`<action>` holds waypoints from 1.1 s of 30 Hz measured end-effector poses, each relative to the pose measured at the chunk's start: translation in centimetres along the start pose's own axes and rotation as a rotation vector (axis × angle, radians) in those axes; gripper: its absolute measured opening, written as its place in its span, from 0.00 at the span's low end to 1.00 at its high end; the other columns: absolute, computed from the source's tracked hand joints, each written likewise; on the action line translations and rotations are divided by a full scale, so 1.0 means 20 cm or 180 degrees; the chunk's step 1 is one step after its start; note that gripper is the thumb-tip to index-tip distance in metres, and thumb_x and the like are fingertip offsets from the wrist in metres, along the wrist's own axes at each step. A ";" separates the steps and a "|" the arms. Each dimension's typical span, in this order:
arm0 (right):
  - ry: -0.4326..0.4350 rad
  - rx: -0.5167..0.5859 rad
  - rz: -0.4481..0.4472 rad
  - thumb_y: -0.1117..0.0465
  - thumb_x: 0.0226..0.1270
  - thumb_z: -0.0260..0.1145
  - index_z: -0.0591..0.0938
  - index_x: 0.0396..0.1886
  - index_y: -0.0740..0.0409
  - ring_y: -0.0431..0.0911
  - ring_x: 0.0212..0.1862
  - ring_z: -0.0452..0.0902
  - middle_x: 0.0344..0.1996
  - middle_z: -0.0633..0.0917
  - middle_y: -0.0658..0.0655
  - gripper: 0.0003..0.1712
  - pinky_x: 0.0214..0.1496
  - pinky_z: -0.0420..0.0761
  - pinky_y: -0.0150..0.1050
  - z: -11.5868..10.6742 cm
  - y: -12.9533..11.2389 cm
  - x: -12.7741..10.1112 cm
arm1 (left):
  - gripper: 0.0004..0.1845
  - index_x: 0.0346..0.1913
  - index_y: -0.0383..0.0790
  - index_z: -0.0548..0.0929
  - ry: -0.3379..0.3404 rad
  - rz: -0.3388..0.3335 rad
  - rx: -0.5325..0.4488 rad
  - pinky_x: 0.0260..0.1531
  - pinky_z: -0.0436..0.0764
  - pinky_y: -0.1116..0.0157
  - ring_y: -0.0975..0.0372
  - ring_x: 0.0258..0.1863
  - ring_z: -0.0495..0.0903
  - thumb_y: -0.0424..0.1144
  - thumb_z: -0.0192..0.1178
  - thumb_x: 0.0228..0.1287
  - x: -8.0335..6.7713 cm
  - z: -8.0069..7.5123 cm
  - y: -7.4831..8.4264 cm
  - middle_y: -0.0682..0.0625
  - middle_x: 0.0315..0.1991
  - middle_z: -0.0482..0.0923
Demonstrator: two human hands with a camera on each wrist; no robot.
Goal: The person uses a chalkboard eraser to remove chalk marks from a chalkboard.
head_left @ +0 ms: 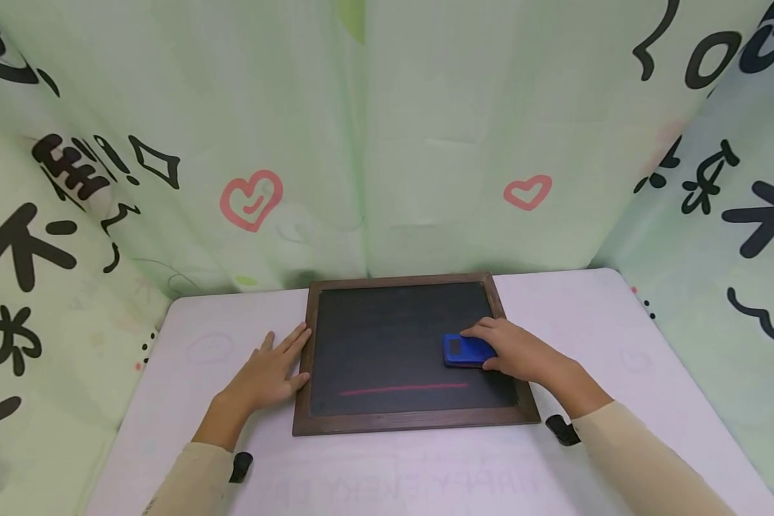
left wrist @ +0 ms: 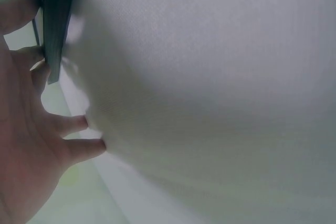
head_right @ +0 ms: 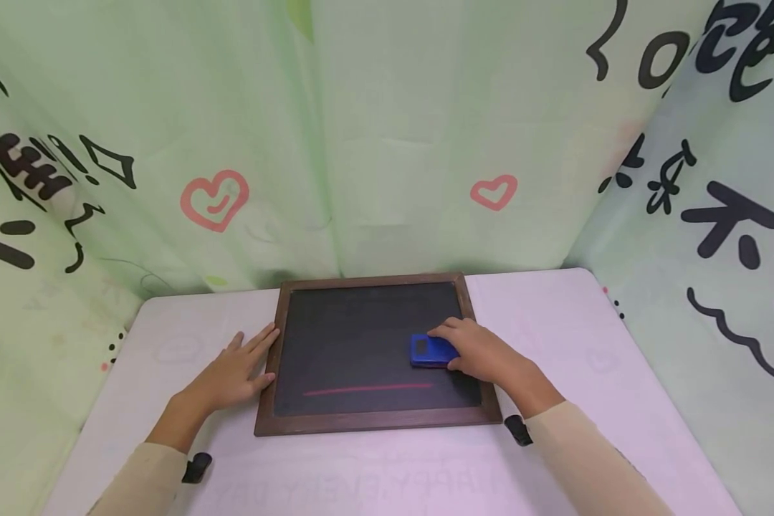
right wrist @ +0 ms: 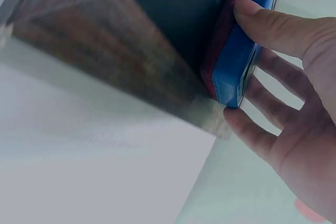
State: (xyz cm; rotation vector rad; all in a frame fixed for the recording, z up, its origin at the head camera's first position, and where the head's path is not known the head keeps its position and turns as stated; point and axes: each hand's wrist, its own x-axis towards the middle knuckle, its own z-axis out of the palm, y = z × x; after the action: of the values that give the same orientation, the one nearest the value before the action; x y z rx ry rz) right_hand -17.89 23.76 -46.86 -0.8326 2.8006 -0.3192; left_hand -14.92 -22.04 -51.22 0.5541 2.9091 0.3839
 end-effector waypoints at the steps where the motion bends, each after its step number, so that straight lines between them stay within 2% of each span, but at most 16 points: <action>1: 0.0007 -0.0004 0.0005 0.64 0.60 0.79 0.80 0.66 0.57 0.59 0.60 0.80 0.58 0.82 0.61 0.34 0.61 0.82 0.57 0.00 0.01 -0.01 | 0.41 0.84 0.46 0.54 -0.0004 -0.0005 0.0000 0.62 0.64 0.23 0.23 0.74 0.54 0.54 0.55 0.76 0.00 0.00 0.00 0.49 0.85 0.49; 14: 0.0082 0.0054 -0.0077 0.61 0.59 0.81 0.81 0.65 0.54 0.56 0.58 0.80 0.57 0.83 0.57 0.33 0.59 0.82 0.56 0.03 0.01 -0.07 | 0.41 0.84 0.46 0.53 0.0014 -0.0009 -0.0008 0.62 0.64 0.23 0.23 0.74 0.53 0.54 0.55 0.75 0.01 0.01 -0.01 0.50 0.85 0.49; 22: -0.0105 0.0244 -0.0183 0.59 0.54 0.83 0.81 0.61 0.50 0.54 0.57 0.79 0.55 0.83 0.52 0.34 0.58 0.81 0.55 0.03 -0.03 -0.14 | 0.41 0.84 0.46 0.53 0.0011 -0.0008 0.0006 0.62 0.64 0.24 0.23 0.74 0.53 0.53 0.56 0.75 0.01 0.01 -0.01 0.49 0.85 0.49; 27: -0.0280 0.0356 -0.0155 0.57 0.53 0.84 0.81 0.60 0.47 0.51 0.57 0.78 0.55 0.82 0.48 0.33 0.58 0.81 0.54 0.03 -0.05 -0.18 | 0.41 0.84 0.45 0.54 0.0014 0.0006 0.0024 0.61 0.65 0.24 0.22 0.73 0.54 0.53 0.56 0.76 0.01 0.00 -0.01 0.49 0.85 0.50; 33: -0.0265 0.0298 -0.0173 0.57 0.53 0.84 0.81 0.59 0.46 0.49 0.55 0.78 0.54 0.82 0.48 0.33 0.57 0.82 0.53 0.03 -0.06 -0.20 | 0.41 0.84 0.46 0.53 0.0004 0.0016 0.0029 0.62 0.64 0.23 0.22 0.74 0.53 0.55 0.55 0.76 0.01 0.01 -0.01 0.49 0.85 0.49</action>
State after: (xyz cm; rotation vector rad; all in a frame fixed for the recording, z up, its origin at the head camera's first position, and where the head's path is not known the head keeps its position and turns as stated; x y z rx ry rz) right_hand -13.85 24.83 -46.65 -0.8807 2.6680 -0.4112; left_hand -15.20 -22.11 -51.53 0.5626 2.9127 0.3717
